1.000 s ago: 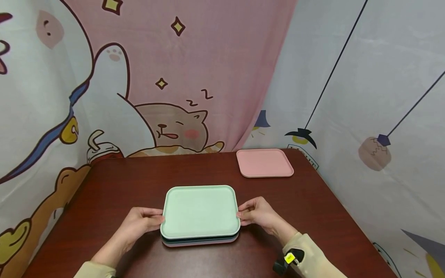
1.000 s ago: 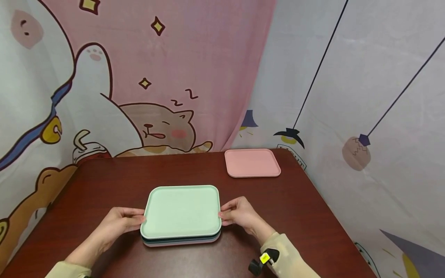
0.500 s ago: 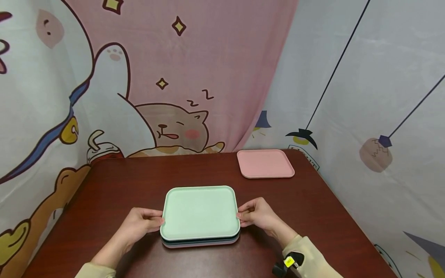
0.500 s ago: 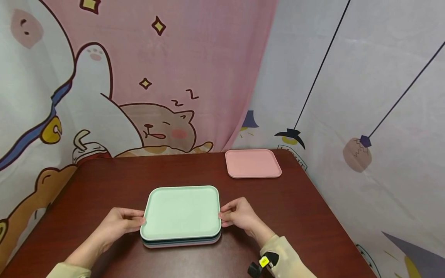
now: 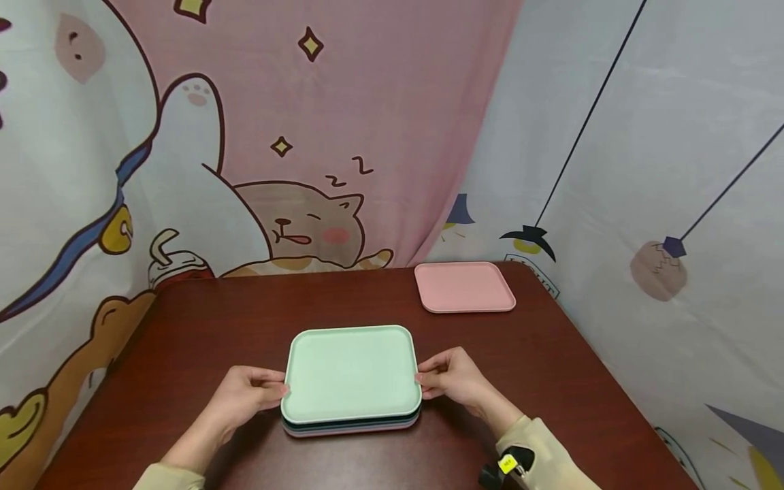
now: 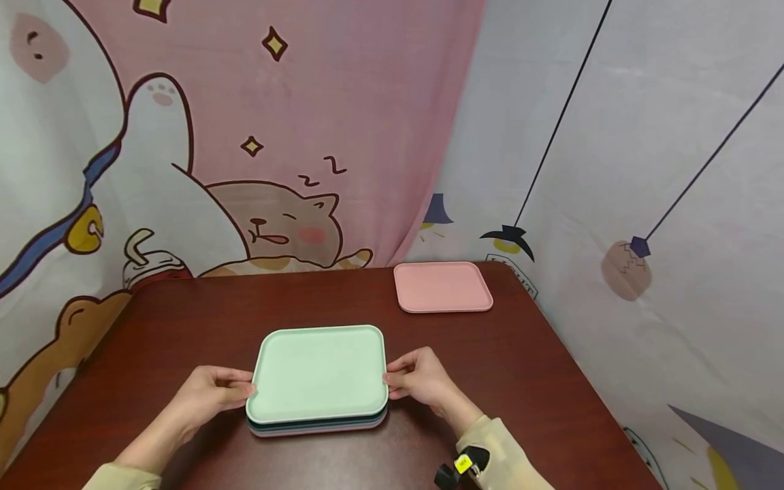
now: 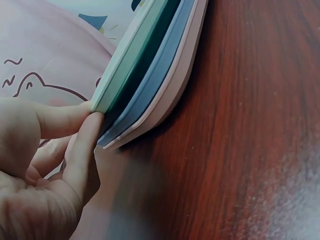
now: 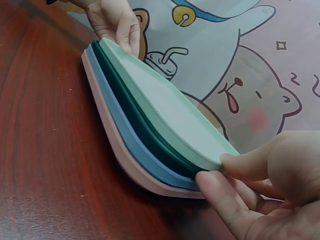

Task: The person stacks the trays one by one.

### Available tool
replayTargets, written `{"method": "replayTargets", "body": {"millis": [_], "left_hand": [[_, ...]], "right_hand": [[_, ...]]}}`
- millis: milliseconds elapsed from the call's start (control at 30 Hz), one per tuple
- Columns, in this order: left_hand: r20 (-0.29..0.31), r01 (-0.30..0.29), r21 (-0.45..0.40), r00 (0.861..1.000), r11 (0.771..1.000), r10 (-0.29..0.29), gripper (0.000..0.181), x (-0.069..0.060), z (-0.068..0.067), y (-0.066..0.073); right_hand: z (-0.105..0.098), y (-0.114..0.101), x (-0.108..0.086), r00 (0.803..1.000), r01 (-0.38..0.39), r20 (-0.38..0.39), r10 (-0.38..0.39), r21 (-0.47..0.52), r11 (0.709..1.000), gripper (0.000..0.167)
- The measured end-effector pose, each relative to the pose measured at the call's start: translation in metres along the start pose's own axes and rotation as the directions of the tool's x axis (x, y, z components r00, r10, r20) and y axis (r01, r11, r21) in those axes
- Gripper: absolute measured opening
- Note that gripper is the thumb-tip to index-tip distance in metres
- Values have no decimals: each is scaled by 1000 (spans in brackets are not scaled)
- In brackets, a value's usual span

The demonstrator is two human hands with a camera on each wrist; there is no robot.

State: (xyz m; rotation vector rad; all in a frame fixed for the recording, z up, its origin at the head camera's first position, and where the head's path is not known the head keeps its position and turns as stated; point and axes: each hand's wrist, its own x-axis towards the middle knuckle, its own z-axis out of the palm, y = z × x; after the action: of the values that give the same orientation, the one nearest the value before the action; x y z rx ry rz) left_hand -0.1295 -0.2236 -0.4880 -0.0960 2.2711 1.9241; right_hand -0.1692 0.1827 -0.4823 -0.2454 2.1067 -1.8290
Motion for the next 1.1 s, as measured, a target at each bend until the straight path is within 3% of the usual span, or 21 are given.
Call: {"method": "replayTargets", "body": {"millis": [300, 633, 1100], "left_hand": [[33, 17, -8, 999, 1000, -16, 40, -2, -5, -2], [-6, 55, -24, 998, 998, -55, 39, -5, -4, 0], [59, 45, -15, 997, 999, -44, 40, -6, -9, -2]], "right_hand": [[4, 3, -1, 1000, -4, -22, 4, -14, 1000, 20], [6, 2, -2, 1000, 16, -6, -17, -30, 999, 20], [5, 2, -5, 1000, 1, 8, -1, -27, 1000, 22]]}}
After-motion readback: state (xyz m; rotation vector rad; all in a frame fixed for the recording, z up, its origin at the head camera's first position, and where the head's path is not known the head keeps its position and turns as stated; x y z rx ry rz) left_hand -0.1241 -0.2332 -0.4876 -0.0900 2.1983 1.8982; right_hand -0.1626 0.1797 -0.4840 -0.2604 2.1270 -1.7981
